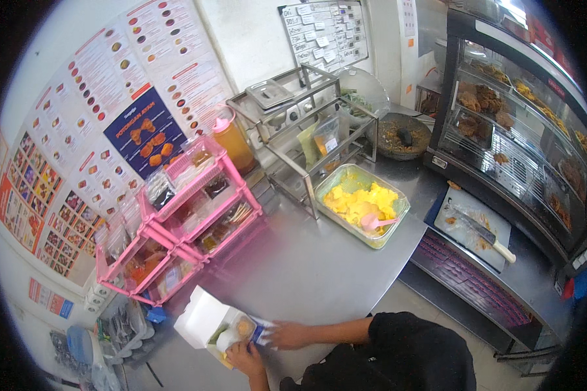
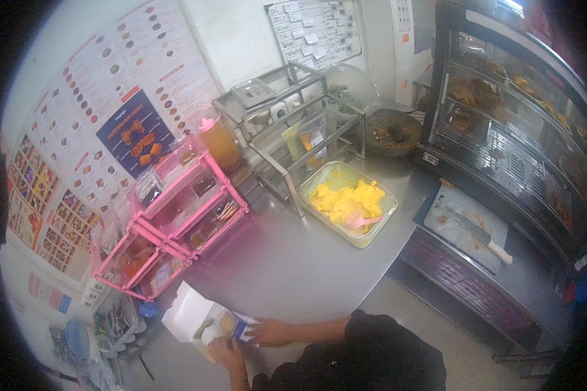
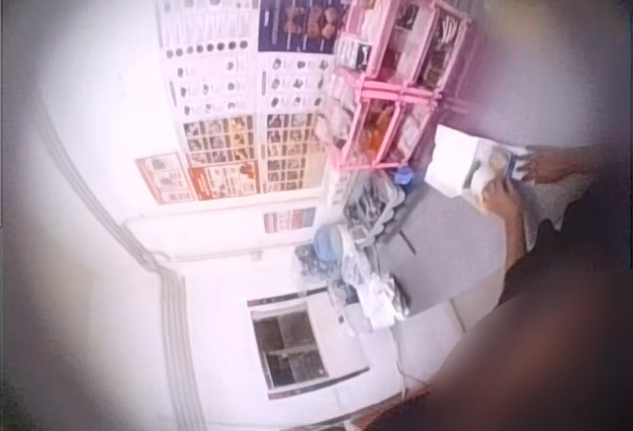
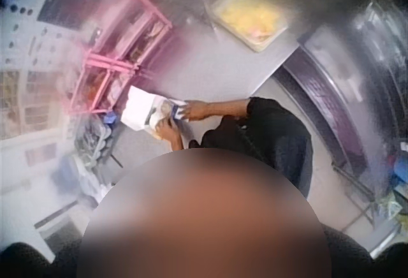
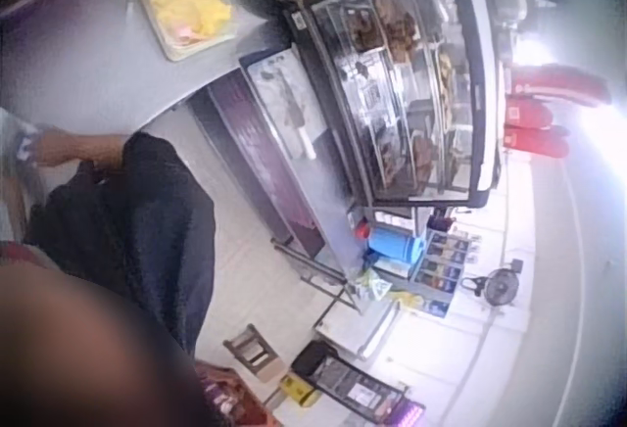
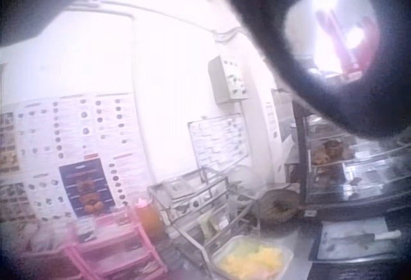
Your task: The person assembles a food order by placing a white rice ball and a yellow side into a box, then weighing and adding a portion of shredded meat into a small container. They add a packet of crackers, close the box, and write on a receipt before placing the order into a plastic bag.
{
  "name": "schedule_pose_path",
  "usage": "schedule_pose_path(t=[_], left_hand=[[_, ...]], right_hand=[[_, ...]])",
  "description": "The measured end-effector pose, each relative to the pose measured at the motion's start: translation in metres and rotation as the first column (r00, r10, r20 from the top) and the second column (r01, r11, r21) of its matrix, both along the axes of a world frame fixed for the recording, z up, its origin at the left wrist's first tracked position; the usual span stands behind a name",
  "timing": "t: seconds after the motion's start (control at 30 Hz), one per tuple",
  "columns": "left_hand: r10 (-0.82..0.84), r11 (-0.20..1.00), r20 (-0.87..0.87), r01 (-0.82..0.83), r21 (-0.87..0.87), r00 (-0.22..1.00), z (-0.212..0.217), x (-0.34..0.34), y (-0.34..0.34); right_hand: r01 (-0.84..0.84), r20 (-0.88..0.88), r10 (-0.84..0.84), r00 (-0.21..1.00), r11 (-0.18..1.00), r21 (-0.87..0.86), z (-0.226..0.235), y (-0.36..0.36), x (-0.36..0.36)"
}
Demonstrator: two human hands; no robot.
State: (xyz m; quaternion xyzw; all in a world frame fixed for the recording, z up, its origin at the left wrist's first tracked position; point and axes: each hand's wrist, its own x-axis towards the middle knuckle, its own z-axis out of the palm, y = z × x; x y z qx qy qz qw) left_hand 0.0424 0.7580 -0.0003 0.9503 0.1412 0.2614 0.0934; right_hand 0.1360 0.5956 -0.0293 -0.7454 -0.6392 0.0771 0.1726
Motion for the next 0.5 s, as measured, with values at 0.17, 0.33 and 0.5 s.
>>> schedule_pose_path(t=[0.17, 0.33, 0.5], left_hand=[[0.076, 0.997, 0.057, -0.076, -0.007, 0.995, 0.0, -0.012, -0.01], [0.262, 0.947, 0.112, -0.278, 0.16, 0.958, -0.002, -0.053, -0.056], [0.544, 0.838, 0.046, -0.545, 0.03, 0.838, -0.043, -0.072, -0.107]], right_hand=[[0.028, -0.146, 0.005, 0.989, 0.974, 0.224, -0.01, -0.026, -0.001], [0.085, -0.343, 0.018, 0.939, 0.955, 0.284, -0.021, -0.096, 0.02], [0.125, -0.532, 0.122, 0.838, 0.906, 0.403, -0.021, -0.111, 0.032]])
